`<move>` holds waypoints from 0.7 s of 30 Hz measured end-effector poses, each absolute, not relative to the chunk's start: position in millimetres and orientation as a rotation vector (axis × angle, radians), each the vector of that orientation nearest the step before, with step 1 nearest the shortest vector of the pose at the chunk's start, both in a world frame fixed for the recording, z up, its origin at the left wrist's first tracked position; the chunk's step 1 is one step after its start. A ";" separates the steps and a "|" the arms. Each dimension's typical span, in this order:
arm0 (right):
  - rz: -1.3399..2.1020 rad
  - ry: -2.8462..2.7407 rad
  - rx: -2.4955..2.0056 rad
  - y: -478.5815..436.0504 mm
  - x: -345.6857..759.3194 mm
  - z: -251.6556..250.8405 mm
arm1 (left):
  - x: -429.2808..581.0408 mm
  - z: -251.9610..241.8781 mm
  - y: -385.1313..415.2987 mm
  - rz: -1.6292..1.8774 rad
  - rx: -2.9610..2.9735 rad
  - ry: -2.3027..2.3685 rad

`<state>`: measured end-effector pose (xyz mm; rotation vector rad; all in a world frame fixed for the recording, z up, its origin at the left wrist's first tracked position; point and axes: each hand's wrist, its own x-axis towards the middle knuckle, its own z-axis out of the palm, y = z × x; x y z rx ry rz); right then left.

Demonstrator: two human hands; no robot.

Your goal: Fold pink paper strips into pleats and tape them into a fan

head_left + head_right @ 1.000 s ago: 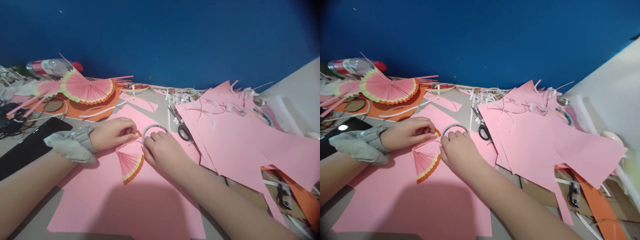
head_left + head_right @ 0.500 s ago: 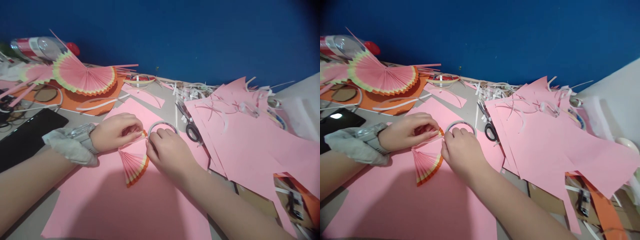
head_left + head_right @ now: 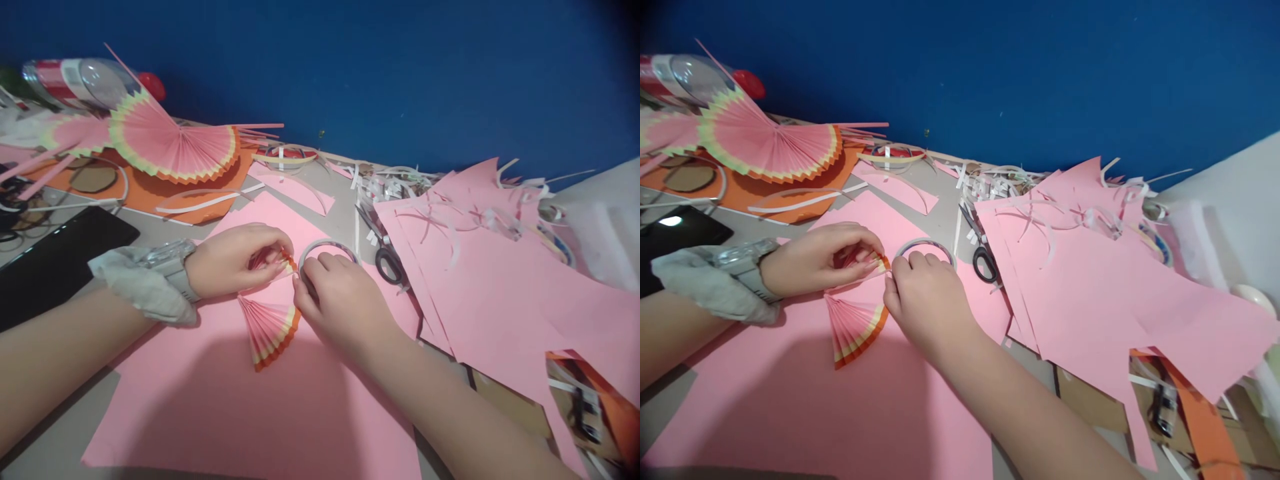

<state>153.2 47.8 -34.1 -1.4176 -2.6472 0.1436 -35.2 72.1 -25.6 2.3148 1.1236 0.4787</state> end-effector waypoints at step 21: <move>0.440 -2.568 -1.156 51.2 157.1 -36.9 | -40.7 -17.2 79.1 0.314 2.326 1.021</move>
